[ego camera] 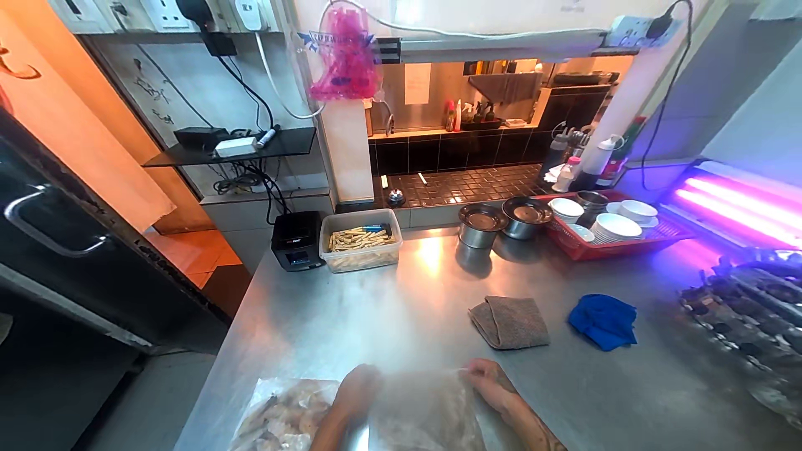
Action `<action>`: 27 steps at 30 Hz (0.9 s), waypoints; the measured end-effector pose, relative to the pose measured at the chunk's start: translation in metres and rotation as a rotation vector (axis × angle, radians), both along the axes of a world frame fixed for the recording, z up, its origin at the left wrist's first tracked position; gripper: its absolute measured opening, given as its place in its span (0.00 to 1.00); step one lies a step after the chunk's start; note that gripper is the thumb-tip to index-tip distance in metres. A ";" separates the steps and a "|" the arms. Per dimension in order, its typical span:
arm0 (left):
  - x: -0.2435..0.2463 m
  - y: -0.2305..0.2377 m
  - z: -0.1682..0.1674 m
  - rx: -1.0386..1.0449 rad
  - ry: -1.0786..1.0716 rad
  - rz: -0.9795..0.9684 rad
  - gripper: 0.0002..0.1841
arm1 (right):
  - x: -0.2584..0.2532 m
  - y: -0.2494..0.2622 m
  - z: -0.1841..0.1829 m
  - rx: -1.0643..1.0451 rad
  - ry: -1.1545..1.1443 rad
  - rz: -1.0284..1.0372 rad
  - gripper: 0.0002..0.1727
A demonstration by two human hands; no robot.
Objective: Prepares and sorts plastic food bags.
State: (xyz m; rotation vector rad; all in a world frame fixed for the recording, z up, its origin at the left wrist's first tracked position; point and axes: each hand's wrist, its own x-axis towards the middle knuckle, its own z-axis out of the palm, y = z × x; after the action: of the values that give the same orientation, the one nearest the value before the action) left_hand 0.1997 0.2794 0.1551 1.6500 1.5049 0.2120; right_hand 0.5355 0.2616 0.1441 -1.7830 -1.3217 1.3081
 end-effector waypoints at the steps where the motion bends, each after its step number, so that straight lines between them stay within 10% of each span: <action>1: -0.004 -0.005 0.007 0.069 -0.086 0.027 0.18 | 0.003 -0.005 0.005 0.094 0.046 -0.009 0.09; 12: -0.011 -0.018 0.092 0.903 -0.398 0.017 0.10 | 0.006 -0.019 0.093 0.677 0.183 -0.031 0.08; 22: -0.010 -0.002 0.068 0.411 -0.482 0.135 0.13 | -0.007 -0.003 0.069 0.455 0.171 -0.018 0.09; 27: -0.007 0.000 0.079 0.585 -0.438 0.048 0.14 | -0.002 0.002 0.060 0.641 0.206 -0.021 0.08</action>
State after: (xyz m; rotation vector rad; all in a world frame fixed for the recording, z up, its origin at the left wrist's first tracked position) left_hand 0.1925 0.2793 0.2344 1.8458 1.2017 1.0506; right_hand 0.5334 0.2637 0.2038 -1.1840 -1.3945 0.8837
